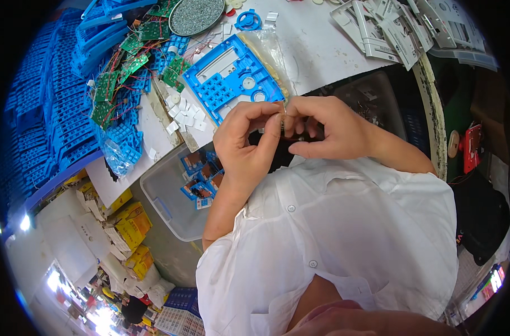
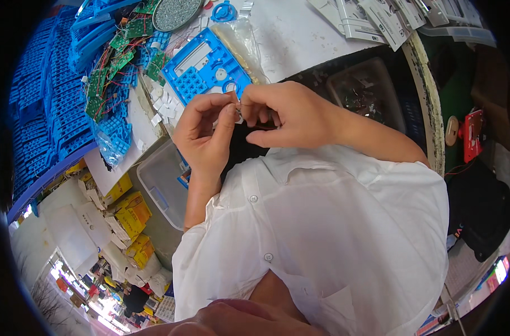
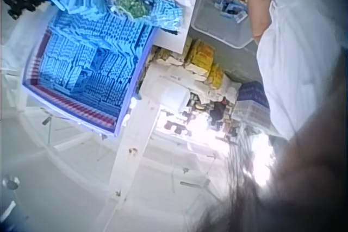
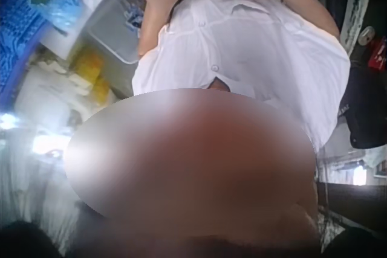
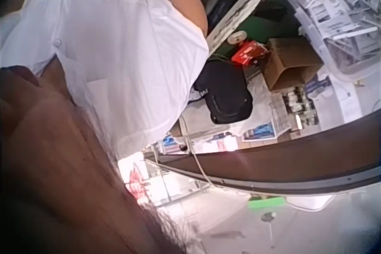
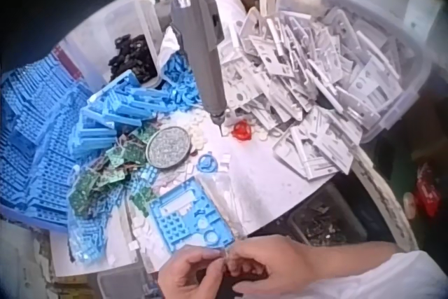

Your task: Assembling electronic components and wires into a blue plastic housing using glue.

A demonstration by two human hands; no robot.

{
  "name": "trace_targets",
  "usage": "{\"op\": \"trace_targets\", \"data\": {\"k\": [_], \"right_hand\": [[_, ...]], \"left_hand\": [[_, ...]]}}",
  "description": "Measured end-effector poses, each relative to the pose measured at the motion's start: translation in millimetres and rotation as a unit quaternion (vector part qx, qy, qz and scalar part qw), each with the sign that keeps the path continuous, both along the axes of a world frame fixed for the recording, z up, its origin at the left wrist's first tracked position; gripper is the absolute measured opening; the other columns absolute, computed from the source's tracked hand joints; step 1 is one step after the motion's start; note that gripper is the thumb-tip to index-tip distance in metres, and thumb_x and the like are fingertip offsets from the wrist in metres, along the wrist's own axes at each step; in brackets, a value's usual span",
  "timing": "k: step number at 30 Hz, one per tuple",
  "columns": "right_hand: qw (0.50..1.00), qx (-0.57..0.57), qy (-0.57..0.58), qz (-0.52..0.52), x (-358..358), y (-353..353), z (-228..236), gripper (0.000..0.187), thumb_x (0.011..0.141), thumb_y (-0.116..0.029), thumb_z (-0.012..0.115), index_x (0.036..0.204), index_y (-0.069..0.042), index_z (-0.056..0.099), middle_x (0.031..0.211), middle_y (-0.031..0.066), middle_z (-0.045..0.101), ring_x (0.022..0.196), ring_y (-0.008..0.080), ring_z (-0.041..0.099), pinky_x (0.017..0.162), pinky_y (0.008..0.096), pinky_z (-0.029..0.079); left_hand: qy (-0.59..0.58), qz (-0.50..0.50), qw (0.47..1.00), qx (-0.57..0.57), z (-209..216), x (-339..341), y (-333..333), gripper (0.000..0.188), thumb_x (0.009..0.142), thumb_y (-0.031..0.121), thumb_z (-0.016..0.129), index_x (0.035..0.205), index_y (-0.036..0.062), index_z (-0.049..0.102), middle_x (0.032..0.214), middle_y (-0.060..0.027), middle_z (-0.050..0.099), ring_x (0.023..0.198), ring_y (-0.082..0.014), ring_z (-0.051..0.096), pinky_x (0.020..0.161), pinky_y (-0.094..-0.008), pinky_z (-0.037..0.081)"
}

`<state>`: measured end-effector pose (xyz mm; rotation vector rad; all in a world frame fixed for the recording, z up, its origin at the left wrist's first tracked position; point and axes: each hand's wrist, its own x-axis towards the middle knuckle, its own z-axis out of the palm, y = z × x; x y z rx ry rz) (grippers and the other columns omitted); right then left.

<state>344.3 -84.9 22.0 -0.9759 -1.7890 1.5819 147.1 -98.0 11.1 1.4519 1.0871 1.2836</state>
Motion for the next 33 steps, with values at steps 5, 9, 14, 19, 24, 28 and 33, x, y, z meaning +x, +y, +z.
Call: {"op": "trace_targets", "data": {"k": [5,9,14,19,24,28,33], "right_hand": [[0.994,0.007,0.042,-0.098,-14.2,-9.6,-11.2,0.016,0.086,-0.013,0.074,0.095,-0.005,0.063,0.071,-0.0025,0.055,0.060,0.0046,0.046,0.055,0.0221,0.038],[0.993,-0.006,0.063,-0.099,-26.5,-10.5,-12.6,0.016,0.086,-0.011,0.074,0.097,-0.002,0.066,0.072,-0.0023,0.058,0.062,0.0031,0.047,0.056,0.0216,0.039],[0.983,-0.085,0.135,-0.088,-37.7,-13.6,-18.9,0.007,0.090,-0.005,0.069,0.095,0.000,0.068,0.080,-0.0001,0.064,0.067,0.0022,0.053,0.055,0.0194,0.040],[0.994,-0.013,0.063,-0.087,-32.7,-11.1,-7.7,0.005,0.087,-0.007,0.068,0.087,-0.002,0.068,0.072,0.0016,0.065,0.060,0.0054,0.052,0.053,0.0239,0.042],[0.991,0.087,0.009,-0.100,-39.1,-9.7,1.6,0.007,0.081,-0.006,0.068,0.077,-0.002,0.064,0.066,0.0049,0.061,0.053,0.0111,0.053,0.050,0.0268,0.043],[0.988,0.113,-0.004,-0.108,-44.3,-7.4,-2.4,0.010,0.082,-0.007,0.068,0.075,-0.002,0.062,0.065,0.0064,0.061,0.053,0.0143,0.055,0.050,0.0275,0.044],[0.986,0.120,-0.009,-0.112,-46.3,-6.6,-2.2,0.010,0.082,-0.008,0.068,0.076,-0.002,0.062,0.065,0.0069,0.061,0.053,0.0160,0.058,0.050,0.0282,0.046]], "left_hand": [[-0.017,0.033,0.999,-0.034,0.1,-7.3,-10.6,0.014,0.085,-0.007,0.068,0.099,-0.0049,0.066,0.093,-0.0121,0.068,0.083,-0.0148,0.068,0.074,-0.0241,0.057],[-0.008,0.045,0.999,0.007,-5.0,-12.6,-16.7,0.016,0.085,-0.008,0.068,0.101,-0.0053,0.066,0.095,-0.0126,0.068,0.084,-0.0143,0.068,0.076,-0.0245,0.056],[-0.003,0.060,0.998,-0.006,-6.4,-21.1,-24.2,0.017,0.086,-0.009,0.067,0.103,-0.0064,0.065,0.097,-0.0131,0.068,0.086,-0.0147,0.068,0.077,-0.0252,0.056],[-0.047,0.094,0.993,-0.051,-6.6,-25.4,-30.1,0.018,0.088,-0.010,0.063,0.105,-0.0080,0.064,0.099,-0.0141,0.067,0.085,-0.0148,0.068,0.075,-0.0247,0.056],[0.001,0.098,0.995,-0.033,-8.7,-25.6,-32.7,0.019,0.087,-0.010,0.062,0.107,-0.0082,0.065,0.099,-0.0145,0.068,0.082,-0.0149,0.069,0.075,-0.0245,0.056],[0.000,0.098,0.995,-0.027,-8.7,-25.3,-33.3,0.020,0.087,-0.010,0.063,0.107,-0.0081,0.065,0.098,-0.0143,0.068,0.082,-0.0149,0.069,0.074,-0.0244,0.056],[0.007,0.104,0.994,-0.016,-10.0,-25.1,-32.6,0.020,0.086,-0.010,0.064,0.105,-0.0080,0.066,0.095,-0.0139,0.068,0.081,-0.0147,0.069,0.072,-0.0244,0.057]]}}
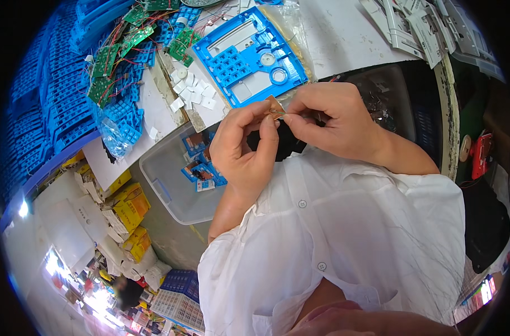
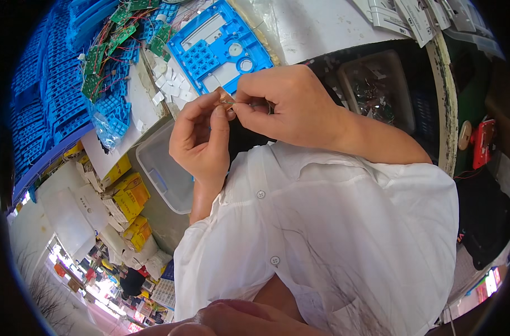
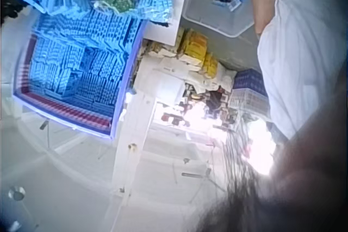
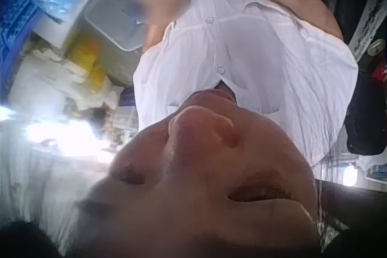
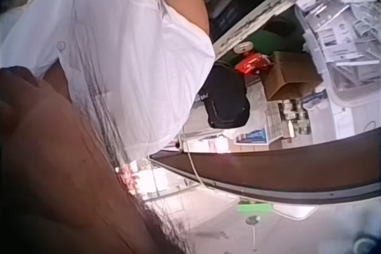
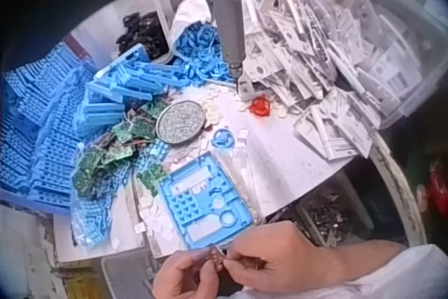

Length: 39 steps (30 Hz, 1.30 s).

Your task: Assembling electronic components and wires into a blue plastic housing using glue.

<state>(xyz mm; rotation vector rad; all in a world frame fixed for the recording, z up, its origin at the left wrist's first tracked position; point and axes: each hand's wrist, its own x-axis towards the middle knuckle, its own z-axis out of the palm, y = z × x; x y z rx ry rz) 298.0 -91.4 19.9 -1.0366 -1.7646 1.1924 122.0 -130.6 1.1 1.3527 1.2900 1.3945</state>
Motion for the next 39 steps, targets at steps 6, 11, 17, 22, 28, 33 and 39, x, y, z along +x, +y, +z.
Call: {"op": "trace_targets", "data": {"k": [6,11,17,22,28,33,39], "right_hand": [[1.000,0.008,-0.010,-0.002,-0.1,0.7,0.3,0.011,0.081,-0.008,0.069,0.075,-0.003,0.062,0.065,0.0068,0.062,0.053,0.0168,0.059,0.051,0.0283,0.046],[1.000,0.012,-0.022,0.004,0.0,0.5,-1.3,0.012,0.081,-0.009,0.070,0.075,-0.003,0.061,0.065,0.0072,0.062,0.053,0.0175,0.059,0.050,0.0287,0.046],[1.000,0.009,-0.026,0.006,-0.3,0.9,-2.6,0.013,0.080,-0.010,0.070,0.074,-0.003,0.061,0.065,0.0075,0.062,0.052,0.0185,0.059,0.050,0.0291,0.047],[0.999,0.002,-0.031,0.010,0.5,0.9,-3.3,0.014,0.080,-0.011,0.070,0.074,-0.004,0.060,0.064,0.0078,0.061,0.052,0.0189,0.059,0.050,0.0296,0.047],[0.999,0.004,-0.045,0.016,1.6,1.8,-2.8,0.014,0.079,-0.011,0.070,0.073,-0.004,0.060,0.064,0.0081,0.061,0.052,0.0194,0.059,0.050,0.0299,0.047],[0.999,0.027,-0.038,-0.002,0.6,1.4,-3.2,0.013,0.079,-0.011,0.070,0.073,-0.005,0.060,0.062,0.0075,0.060,0.052,0.0196,0.059,0.050,0.0306,0.046],[0.992,0.103,-0.067,-0.005,0.9,2.0,-6.6,0.011,0.078,-0.011,0.070,0.072,-0.006,0.061,0.061,0.0052,0.058,0.052,0.0220,0.058,0.049,0.0334,0.046]], "left_hand": [[0.015,0.000,1.000,-0.001,0.3,-0.7,-0.5,0.020,0.085,-0.010,0.065,0.105,-0.0072,0.066,0.095,-0.0129,0.068,0.081,-0.0142,0.069,0.072,-0.0243,0.057],[0.018,0.002,1.000,0.010,-1.6,0.2,0.6,0.020,0.085,-0.009,0.066,0.104,-0.0062,0.067,0.095,-0.0126,0.069,0.081,-0.0141,0.069,0.073,-0.0246,0.057],[0.031,0.006,0.999,0.009,-4.9,-0.8,-0.1,0.020,0.084,-0.009,0.067,0.103,-0.0048,0.068,0.094,-0.0123,0.070,0.081,-0.0144,0.069,0.073,-0.0247,0.057],[0.067,-0.021,0.997,0.023,-5.6,-4.4,-1.4,0.020,0.088,-0.009,0.064,0.108,-0.0074,0.065,0.099,-0.0135,0.069,0.086,-0.0158,0.068,0.078,-0.0269,0.056],[0.096,-0.036,0.994,0.031,-5.0,-5.6,-2.0,0.020,0.090,-0.009,0.062,0.110,-0.0085,0.063,0.103,-0.0140,0.069,0.091,-0.0166,0.068,0.082,-0.0285,0.056],[0.095,-0.040,0.995,0.014,-2.4,-5.6,-2.6,0.020,0.090,-0.009,0.062,0.109,-0.0081,0.064,0.103,-0.0138,0.069,0.091,-0.0161,0.068,0.082,-0.0280,0.056],[0.030,-0.011,0.999,0.003,-3.7,0.4,-0.1,0.020,0.082,-0.009,0.067,0.101,-0.0040,0.068,0.091,-0.0120,0.070,0.077,-0.0142,0.068,0.071,-0.0242,0.055]]}}
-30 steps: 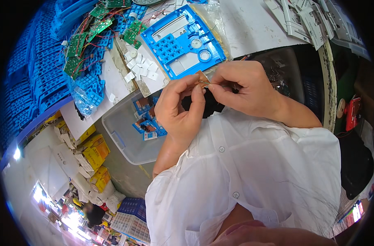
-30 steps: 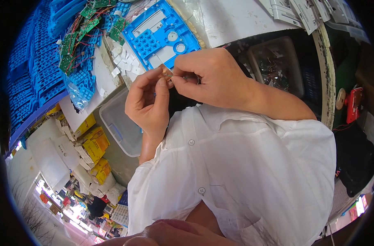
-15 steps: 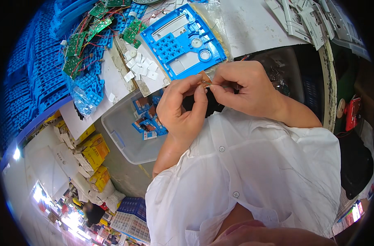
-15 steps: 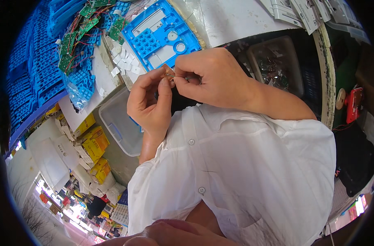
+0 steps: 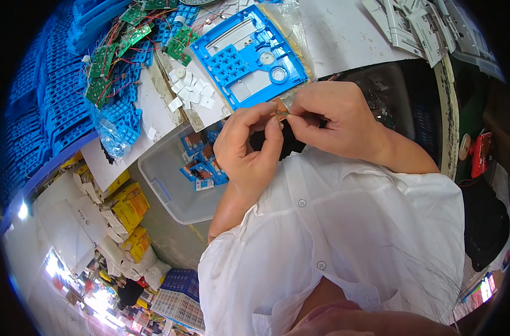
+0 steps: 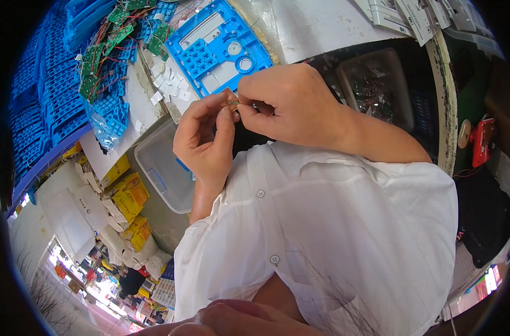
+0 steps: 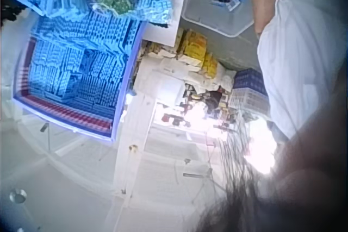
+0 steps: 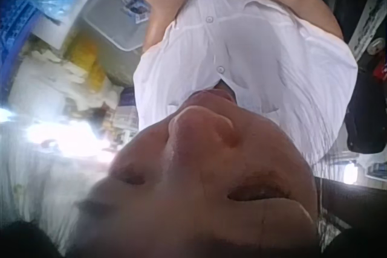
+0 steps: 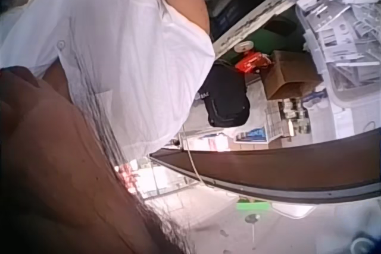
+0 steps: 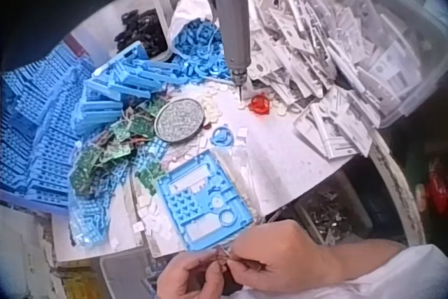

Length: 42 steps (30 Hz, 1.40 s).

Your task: Assembling electronic components and wires into a blue plastic housing using glue.

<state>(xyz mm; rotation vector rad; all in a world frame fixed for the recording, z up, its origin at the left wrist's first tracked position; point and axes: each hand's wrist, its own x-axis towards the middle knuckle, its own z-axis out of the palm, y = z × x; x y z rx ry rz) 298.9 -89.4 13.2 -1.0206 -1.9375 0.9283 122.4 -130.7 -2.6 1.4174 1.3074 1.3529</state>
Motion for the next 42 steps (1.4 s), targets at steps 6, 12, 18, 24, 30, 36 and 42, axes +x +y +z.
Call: {"op": "trace_targets", "data": {"k": [6,12,18,24,30,36,42], "right_hand": [[0.999,0.018,-0.033,0.015,1.5,1.6,3.1,0.011,0.078,-0.012,0.069,0.072,-0.007,0.061,0.062,0.0047,0.058,0.056,0.0236,0.059,0.052,0.0361,0.047],[0.999,0.031,-0.017,0.036,4.1,3.0,2.6,0.014,0.076,-0.003,0.071,0.073,-0.004,0.058,0.063,0.0059,0.054,0.051,0.0209,0.055,0.049,0.0329,0.043],[0.995,0.024,-0.078,0.052,6.2,5.1,8.5,0.011,0.078,-0.013,0.067,0.072,-0.007,0.061,0.066,0.0070,0.061,0.060,0.0275,0.061,0.053,0.0388,0.047],[0.992,0.016,-0.107,0.070,9.3,7.7,11.2,0.012,0.079,-0.014,0.067,0.072,-0.007,0.061,0.065,0.0085,0.062,0.060,0.0285,0.062,0.053,0.0401,0.047],[0.990,0.020,-0.120,0.072,9.4,8.1,12.4,0.010,0.078,-0.014,0.067,0.073,-0.007,0.063,0.066,0.0093,0.063,0.061,0.0286,0.063,0.054,0.0393,0.048],[0.990,0.028,-0.118,0.067,9.0,6.5,10.6,0.010,0.078,-0.016,0.068,0.074,-0.008,0.064,0.066,0.0091,0.064,0.061,0.0293,0.064,0.055,0.0400,0.049],[0.990,-0.001,-0.115,0.076,10.0,7.1,11.8,0.012,0.080,-0.019,0.068,0.079,-0.007,0.067,0.066,0.0093,0.065,0.060,0.0290,0.063,0.055,0.0391,0.049]], "left_hand": [[0.007,-0.020,1.000,-0.016,1.7,-0.9,-1.0,0.021,0.085,-0.009,0.065,0.105,-0.0055,0.066,0.096,-0.0124,0.069,0.082,-0.0141,0.068,0.074,-0.0250,0.055],[0.019,-0.055,0.998,-0.022,0.8,-4.3,-2.3,0.022,0.090,-0.008,0.062,0.112,-0.0074,0.064,0.107,-0.0128,0.069,0.089,-0.0137,0.067,0.080,-0.0258,0.055],[0.026,-0.032,0.999,-0.024,-0.2,-1.4,-1.0,0.021,0.084,-0.009,0.065,0.105,-0.0052,0.067,0.095,-0.0116,0.069,0.082,-0.0139,0.067,0.075,-0.0255,0.055],[0.045,-0.058,0.997,-0.012,-0.9,-3.6,-0.7,0.022,0.085,-0.009,0.063,0.107,-0.0059,0.066,0.099,-0.0115,0.069,0.085,-0.0143,0.067,0.078,-0.0265,0.054],[0.057,-0.035,0.997,0.028,-2.8,0.1,2.0,0.021,0.078,-0.007,0.067,0.099,-0.0023,0.069,0.085,-0.0119,0.069,0.071,-0.0155,0.067,0.066,-0.0251,0.054],[0.065,-0.054,0.996,0.028,-2.5,-1.0,1.0,0.019,0.081,-0.007,0.069,0.100,-0.0031,0.068,0.089,-0.0116,0.069,0.076,-0.0148,0.066,0.069,-0.0257,0.053],[0.001,-0.064,0.998,0.006,-5.9,-0.6,-3.3,0.026,0.090,-0.007,0.064,0.116,-0.0036,0.060,0.099,-0.0103,0.068,0.090,-0.0142,0.067,0.080,-0.0259,0.054]]}}
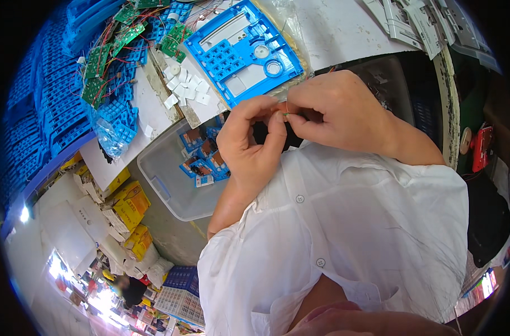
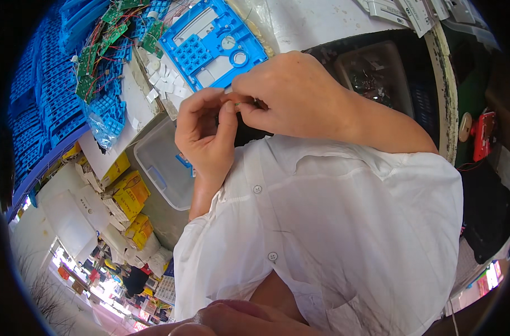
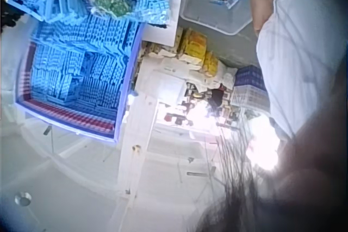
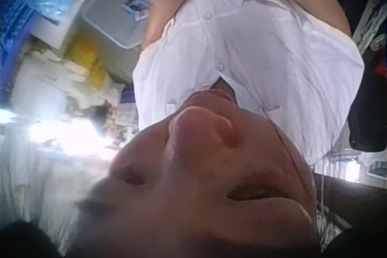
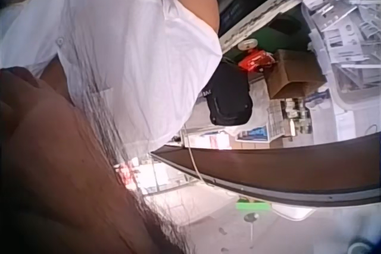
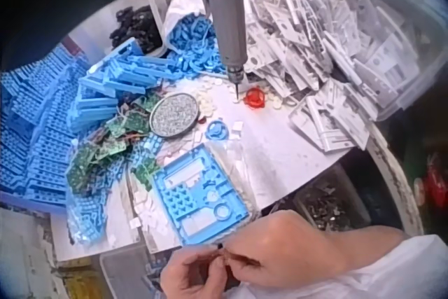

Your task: Assembling electronic components and wires into a blue plastic housing using glue.

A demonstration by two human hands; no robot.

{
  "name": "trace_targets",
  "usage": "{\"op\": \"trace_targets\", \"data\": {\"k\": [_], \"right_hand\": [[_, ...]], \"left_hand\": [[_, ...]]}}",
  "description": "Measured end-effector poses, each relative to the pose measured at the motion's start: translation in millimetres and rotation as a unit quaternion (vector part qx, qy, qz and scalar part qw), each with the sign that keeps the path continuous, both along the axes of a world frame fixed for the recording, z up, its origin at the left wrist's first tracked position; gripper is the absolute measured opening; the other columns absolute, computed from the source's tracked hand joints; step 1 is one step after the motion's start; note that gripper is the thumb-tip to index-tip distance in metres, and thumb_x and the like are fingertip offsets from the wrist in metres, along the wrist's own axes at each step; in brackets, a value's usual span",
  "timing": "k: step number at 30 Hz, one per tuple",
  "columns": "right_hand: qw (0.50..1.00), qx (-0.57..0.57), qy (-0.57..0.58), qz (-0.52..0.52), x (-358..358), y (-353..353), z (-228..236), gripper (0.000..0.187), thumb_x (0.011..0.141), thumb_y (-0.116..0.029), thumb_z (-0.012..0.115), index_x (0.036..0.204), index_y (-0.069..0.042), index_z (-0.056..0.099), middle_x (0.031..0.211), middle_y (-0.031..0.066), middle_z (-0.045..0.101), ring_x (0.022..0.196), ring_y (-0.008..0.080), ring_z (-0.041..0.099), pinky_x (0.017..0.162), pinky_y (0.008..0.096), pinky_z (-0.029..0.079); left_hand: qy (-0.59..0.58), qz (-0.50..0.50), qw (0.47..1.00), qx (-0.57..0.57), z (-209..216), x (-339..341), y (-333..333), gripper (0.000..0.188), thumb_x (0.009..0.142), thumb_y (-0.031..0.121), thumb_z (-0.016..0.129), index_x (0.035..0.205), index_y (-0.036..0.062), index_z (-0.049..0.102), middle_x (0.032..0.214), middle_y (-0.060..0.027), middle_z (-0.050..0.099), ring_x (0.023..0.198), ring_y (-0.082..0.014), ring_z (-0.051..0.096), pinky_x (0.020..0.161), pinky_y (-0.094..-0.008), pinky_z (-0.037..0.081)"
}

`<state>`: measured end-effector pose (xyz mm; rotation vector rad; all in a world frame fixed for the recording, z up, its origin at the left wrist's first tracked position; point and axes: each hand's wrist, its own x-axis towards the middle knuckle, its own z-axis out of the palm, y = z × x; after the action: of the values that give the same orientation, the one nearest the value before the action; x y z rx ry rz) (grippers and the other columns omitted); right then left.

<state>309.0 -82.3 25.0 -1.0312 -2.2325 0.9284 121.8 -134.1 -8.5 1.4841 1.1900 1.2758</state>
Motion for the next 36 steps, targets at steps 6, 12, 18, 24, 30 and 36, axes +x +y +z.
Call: {"op": "trace_targets", "data": {"k": [6,12,18,24,30,36], "right_hand": [[0.946,-0.307,0.103,-0.019,3.5,5.0,5.5,0.019,0.084,-0.020,0.070,0.083,0.000,0.068,0.059,0.0045,0.059,0.052,0.0103,0.053,0.051,0.0259,0.042],[0.939,-0.318,0.124,-0.032,5.2,3.6,-2.0,0.018,0.084,-0.014,0.069,0.079,0.003,0.066,0.060,0.0035,0.059,0.056,0.0053,0.050,0.052,0.0230,0.041],[0.940,-0.318,0.123,-0.026,4.4,4.8,2.7,0.017,0.084,-0.014,0.068,0.081,0.003,0.067,0.061,0.0032,0.059,0.057,0.0050,0.050,0.052,0.0230,0.041],[0.935,-0.331,0.126,-0.023,5.8,4.6,2.0,0.017,0.085,-0.014,0.068,0.083,0.003,0.069,0.061,0.0036,0.060,0.057,0.0052,0.051,0.053,0.0226,0.041],[0.936,-0.329,0.122,-0.024,5.6,5.6,4.6,0.017,0.084,-0.014,0.069,0.082,0.003,0.068,0.061,0.0037,0.061,0.056,0.0051,0.051,0.053,0.0225,0.041],[0.937,-0.328,0.120,-0.024,7.4,5.8,3.4,0.016,0.084,-0.014,0.069,0.079,0.002,0.067,0.061,0.0035,0.061,0.055,0.0055,0.051,0.052,0.0226,0.041]], "left_hand": [[-0.114,0.031,0.991,-0.057,2.1,7.6,-2.4,0.032,0.092,-0.006,0.061,0.123,-0.0023,0.054,0.095,-0.0094,0.067,0.084,-0.0132,0.065,0.077,-0.0240,0.053],[-0.173,-0.004,0.974,-0.149,13.6,3.8,1.5,0.029,0.096,-0.002,0.056,0.125,-0.0045,0.053,0.094,-0.0106,0.067,0.079,-0.0125,0.064,0.072,-0.0249,0.053],[-0.183,0.000,0.965,-0.188,11.2,-0.3,0.6,0.018,0.095,-0.003,0.057,0.113,-0.0059,0.056,0.096,-0.0133,0.070,0.076,-0.0096,0.065,0.068,-0.0210,0.054],[-0.186,0.019,0.961,-0.202,9.6,1.2,0.7,0.006,0.094,-0.003,0.059,0.100,-0.0048,0.058,0.089,-0.0126,0.070,0.068,-0.0090,0.065,0.064,-0.0203,0.053],[-0.191,0.020,0.961,-0.201,9.0,0.7,0.2,0.006,0.094,-0.003,0.059,0.100,-0.0048,0.058,0.088,-0.0124,0.070,0.068,-0.0088,0.065,0.063,-0.0200,0.053],[-0.193,0.008,0.956,-0.223,10.9,1.9,1.4,0.006,0.094,-0.002,0.059,0.099,-0.0044,0.058,0.086,-0.0113,0.069,0.067,-0.0082,0.064,0.062,-0.0199,0.052]]}}
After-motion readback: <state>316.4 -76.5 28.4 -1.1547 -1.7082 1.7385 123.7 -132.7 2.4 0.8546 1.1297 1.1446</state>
